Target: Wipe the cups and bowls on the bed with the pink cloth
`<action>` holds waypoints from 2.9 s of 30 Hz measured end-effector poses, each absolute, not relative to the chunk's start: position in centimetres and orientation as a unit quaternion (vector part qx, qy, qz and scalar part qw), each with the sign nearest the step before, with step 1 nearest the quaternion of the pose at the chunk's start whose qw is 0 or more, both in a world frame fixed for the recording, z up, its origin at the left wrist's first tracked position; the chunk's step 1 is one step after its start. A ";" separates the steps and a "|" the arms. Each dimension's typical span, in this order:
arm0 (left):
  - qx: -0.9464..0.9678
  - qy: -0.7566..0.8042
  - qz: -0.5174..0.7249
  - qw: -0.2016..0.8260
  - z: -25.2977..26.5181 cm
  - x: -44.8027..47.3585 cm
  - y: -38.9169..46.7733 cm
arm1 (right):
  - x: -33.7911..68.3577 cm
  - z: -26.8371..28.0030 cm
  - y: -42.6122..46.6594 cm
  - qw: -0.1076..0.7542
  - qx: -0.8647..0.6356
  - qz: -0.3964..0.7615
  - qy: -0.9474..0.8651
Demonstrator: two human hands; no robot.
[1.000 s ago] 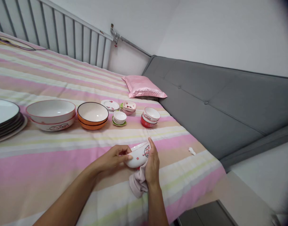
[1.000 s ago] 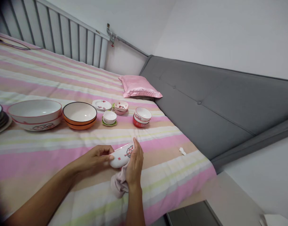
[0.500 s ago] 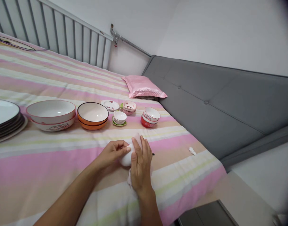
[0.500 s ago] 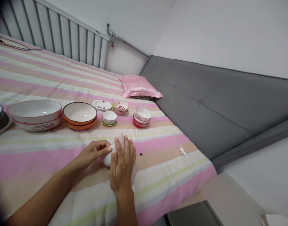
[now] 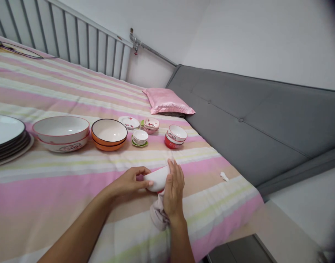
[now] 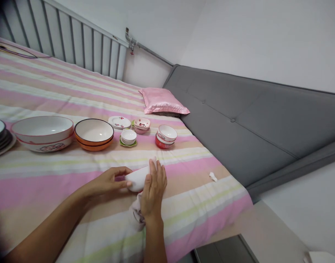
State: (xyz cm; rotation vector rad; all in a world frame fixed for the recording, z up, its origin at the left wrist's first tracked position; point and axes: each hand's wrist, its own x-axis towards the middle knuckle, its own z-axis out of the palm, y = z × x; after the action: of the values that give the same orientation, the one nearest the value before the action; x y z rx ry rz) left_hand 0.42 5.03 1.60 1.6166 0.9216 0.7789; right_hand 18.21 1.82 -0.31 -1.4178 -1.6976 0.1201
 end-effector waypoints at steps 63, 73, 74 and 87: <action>0.126 0.339 0.609 0.706 2.6 1.0 5.6 | 12.3 -0.1 -0.7 0.217 -0.510 -0.031 -0.832; 0.003 0.351 0.588 0.729 1.9 0.0 6.5 | 12.3 -0.3 -0.7 0.218 -0.498 -0.001 -0.839; -0.005 0.351 0.589 0.728 1.8 -0.1 6.6 | 12.3 -0.2 -0.7 0.217 -0.497 0.004 -0.840; 0.042 0.324 0.573 0.752 2.5 0.0 6.1 | 12.7 -0.9 0.2 0.376 -0.499 0.009 -0.781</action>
State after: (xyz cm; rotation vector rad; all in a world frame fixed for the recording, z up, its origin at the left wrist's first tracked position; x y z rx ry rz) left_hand 0.01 6.13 2.48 0.0924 0.7067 1.2509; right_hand 12.72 0.19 -0.90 -1.2768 -1.9976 0.0230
